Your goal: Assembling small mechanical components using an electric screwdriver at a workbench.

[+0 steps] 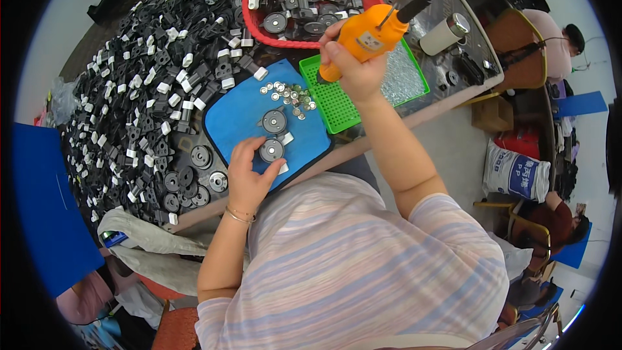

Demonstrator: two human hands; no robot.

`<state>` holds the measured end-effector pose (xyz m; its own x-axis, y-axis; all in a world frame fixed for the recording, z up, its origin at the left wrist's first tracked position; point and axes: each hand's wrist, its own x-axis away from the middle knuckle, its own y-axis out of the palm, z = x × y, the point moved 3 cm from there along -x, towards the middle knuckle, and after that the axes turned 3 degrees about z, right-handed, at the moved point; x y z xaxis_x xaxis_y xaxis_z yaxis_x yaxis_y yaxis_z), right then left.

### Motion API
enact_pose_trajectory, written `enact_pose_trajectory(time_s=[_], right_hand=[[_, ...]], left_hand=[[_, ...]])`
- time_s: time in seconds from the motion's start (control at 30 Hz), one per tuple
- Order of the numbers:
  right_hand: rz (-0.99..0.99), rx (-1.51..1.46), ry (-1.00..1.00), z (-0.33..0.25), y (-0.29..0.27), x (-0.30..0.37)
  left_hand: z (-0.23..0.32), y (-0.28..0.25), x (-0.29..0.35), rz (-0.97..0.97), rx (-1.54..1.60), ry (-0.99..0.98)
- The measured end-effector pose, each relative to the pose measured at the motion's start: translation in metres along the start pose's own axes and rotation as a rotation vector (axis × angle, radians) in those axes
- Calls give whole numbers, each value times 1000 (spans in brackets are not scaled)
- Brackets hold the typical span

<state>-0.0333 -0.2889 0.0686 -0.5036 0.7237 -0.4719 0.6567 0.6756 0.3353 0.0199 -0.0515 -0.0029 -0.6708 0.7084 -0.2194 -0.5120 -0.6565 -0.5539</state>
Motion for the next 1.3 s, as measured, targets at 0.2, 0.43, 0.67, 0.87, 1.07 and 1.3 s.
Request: enact_pose_trajectory(time_s=[0.2, 0.43, 0.67, 0.87, 1.07, 1.3], right_hand=[[-18, 17, 18, -1, 2, 2], [-48, 58, 12, -5, 8, 1], [-24, -26, 16, -11, 6, -1], [-282, -236, -29, -47, 30, 14], [-413, -266, 87, -36, 71, 50], [-454, -234, 102, -22, 85, 58]], left_hand=[[-4, 1, 1, 13, -17, 32], [-3, 1, 0, 8, 4, 15], [-3, 0, 0, 21, 7, -5], [-4, 1, 0, 32, 47, -1], [-5, 0, -1, 53, 38, 42], [-7, 1, -2, 52, 52, 66]])
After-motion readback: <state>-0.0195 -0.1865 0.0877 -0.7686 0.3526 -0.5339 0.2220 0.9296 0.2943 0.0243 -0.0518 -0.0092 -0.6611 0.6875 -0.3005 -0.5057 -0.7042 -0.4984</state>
